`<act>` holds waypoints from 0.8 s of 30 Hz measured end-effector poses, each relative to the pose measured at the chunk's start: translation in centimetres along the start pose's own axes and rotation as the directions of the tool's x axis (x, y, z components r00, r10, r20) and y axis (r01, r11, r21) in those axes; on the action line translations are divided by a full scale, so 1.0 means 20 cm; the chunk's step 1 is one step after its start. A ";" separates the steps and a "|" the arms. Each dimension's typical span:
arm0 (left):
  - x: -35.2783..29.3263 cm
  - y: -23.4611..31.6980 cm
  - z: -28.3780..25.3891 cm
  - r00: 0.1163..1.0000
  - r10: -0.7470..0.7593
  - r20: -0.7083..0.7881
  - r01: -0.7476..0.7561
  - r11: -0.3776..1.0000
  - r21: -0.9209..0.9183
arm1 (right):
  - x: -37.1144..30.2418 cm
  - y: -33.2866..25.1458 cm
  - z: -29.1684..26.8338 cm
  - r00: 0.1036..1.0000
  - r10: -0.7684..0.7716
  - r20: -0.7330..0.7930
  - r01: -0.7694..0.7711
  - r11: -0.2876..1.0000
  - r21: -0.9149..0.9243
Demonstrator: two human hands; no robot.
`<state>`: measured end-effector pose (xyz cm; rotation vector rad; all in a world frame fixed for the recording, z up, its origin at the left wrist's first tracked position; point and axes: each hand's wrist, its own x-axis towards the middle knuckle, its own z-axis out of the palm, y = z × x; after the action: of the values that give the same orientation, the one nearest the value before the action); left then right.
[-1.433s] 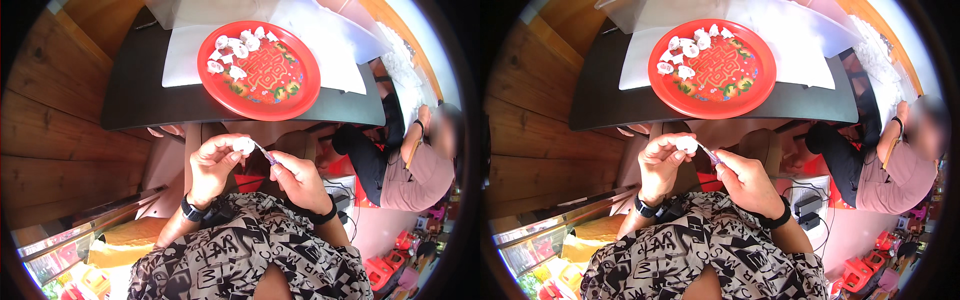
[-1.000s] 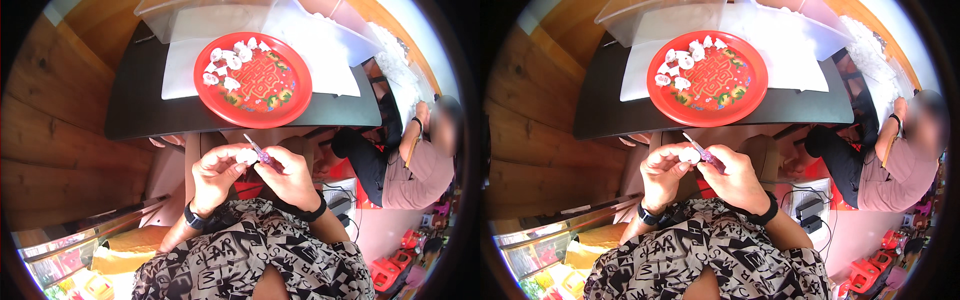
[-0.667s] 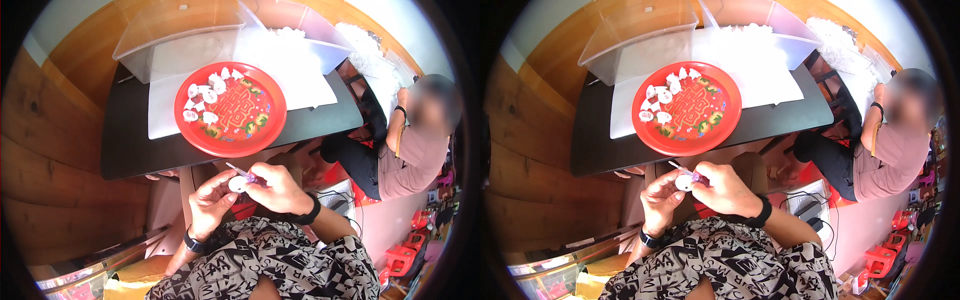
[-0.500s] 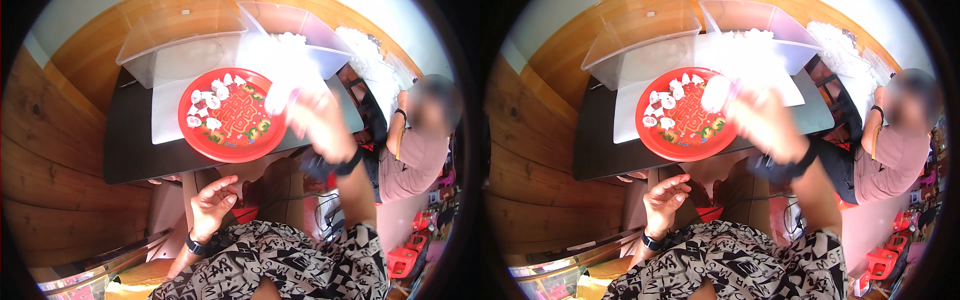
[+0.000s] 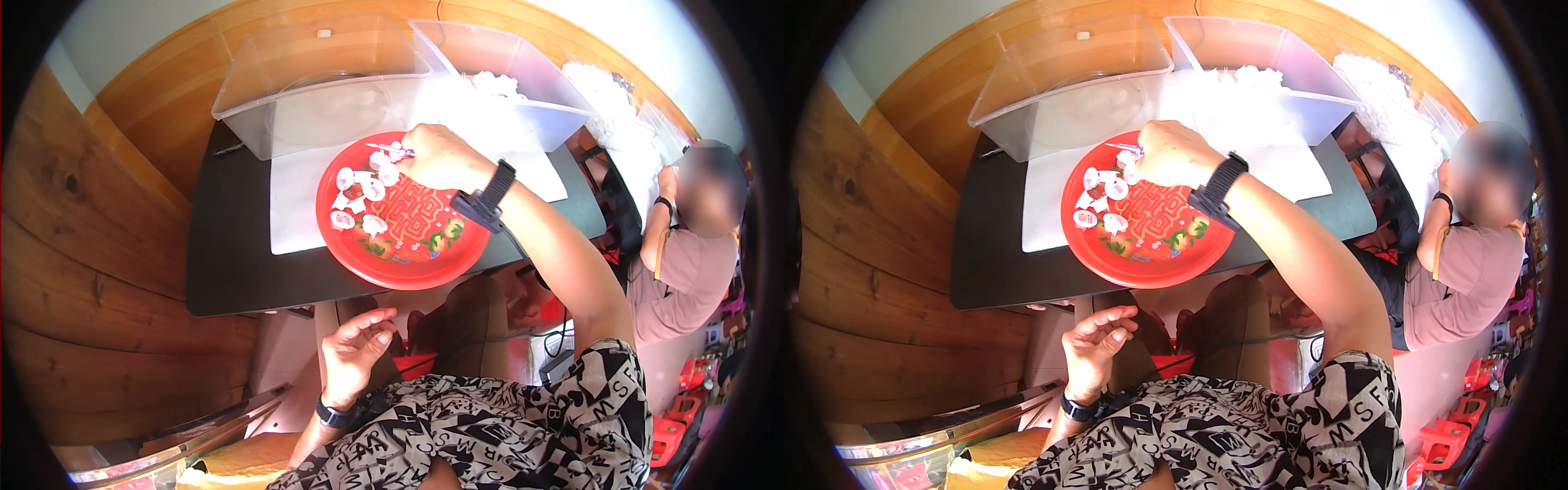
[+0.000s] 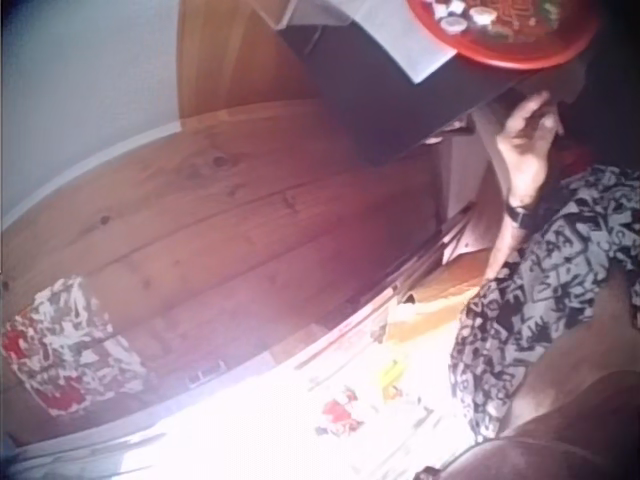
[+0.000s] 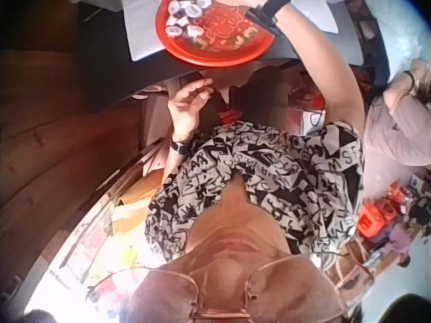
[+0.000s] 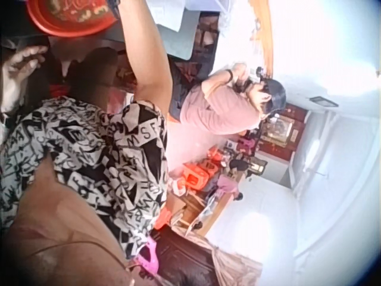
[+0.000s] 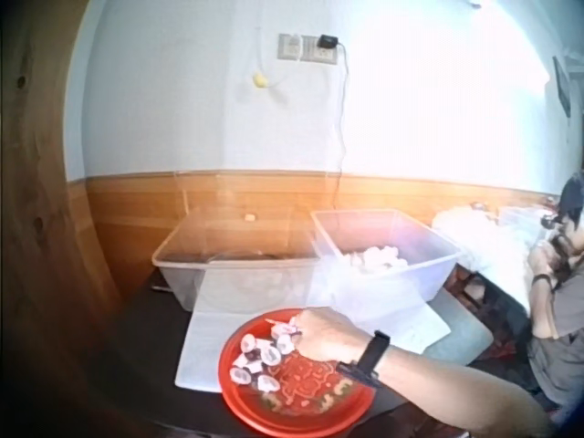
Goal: Manually assembling or inspecting small white plastic components at a workspace.
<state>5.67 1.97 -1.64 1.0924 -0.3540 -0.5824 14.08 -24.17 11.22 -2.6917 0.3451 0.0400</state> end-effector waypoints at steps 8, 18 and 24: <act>0.00 0.03 -0.04 1.000 0.008 0.011 -0.008 1.000 -0.015 | 0.07 -0.01 0.08 0.991 0.114 0.065 -0.111 0.993 -0.047; 0.02 0.04 0.07 0.978 0.143 0.154 -0.128 0.986 -0.105 | -0.73 -0.11 0.12 0.954 -0.195 -0.228 0.268 0.894 0.359; -0.01 0.01 0.11 0.976 0.031 0.215 -0.013 0.997 -0.082 | -0.92 -0.06 0.47 0.941 -0.084 -0.329 0.261 0.798 0.543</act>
<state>4.45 0.59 -0.57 0.9487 -0.5269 -0.6928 -3.11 -14.84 4.61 -2.0940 0.1526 -0.4520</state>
